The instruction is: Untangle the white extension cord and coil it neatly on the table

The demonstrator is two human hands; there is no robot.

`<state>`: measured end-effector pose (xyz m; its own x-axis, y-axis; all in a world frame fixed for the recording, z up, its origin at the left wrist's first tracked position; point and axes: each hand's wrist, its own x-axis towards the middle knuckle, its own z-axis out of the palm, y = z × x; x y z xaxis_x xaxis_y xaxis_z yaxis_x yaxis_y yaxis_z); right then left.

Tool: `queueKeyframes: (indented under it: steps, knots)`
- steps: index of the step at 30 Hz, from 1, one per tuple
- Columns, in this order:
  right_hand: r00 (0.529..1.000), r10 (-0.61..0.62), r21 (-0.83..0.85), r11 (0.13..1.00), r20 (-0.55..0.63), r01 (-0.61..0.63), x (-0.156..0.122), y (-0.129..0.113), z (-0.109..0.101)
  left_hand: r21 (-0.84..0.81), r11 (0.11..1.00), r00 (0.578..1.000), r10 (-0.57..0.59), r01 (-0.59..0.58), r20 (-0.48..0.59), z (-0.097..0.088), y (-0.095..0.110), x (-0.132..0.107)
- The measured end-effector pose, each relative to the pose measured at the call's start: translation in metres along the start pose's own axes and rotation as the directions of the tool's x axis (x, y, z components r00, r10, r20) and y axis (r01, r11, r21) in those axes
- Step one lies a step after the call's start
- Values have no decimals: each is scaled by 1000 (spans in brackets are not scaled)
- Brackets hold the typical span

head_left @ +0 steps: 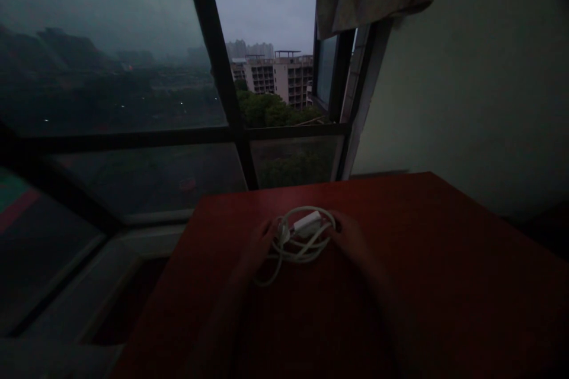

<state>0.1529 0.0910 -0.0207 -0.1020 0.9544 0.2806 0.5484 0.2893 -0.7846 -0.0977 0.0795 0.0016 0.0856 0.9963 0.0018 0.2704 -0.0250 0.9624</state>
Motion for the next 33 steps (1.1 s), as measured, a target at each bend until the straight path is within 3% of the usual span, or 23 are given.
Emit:
queueKeyframes:
  steps: [4,12,17,20,24,30,33]
  knots:
    - [996,46,-24,999,-71,-48,-2,-1,7,11,998,998,54,-55,44,0,1,-1]
    - [996,84,124,989,-34,-79,-1,-6,10,245,959,989,143,-145,25,6,0,-6]
    - [993,83,-18,996,-84,-84,-2,-9,2,416,890,977,212,-188,-13,8,-5,-6]
    - [983,181,-87,980,4,-180,-6,-7,-1,460,869,976,218,-183,-24,8,-7,-5]
    - [947,270,77,955,174,-286,-10,-6,0,445,874,973,229,-194,-26,11,-6,-8]
    - [891,128,266,927,436,-263,-15,-21,-13,375,913,981,190,-158,-47,14,-4,-9]
    - [859,90,356,885,504,-301,-17,-25,-18,302,943,985,166,-141,-57,13,-3,-8]
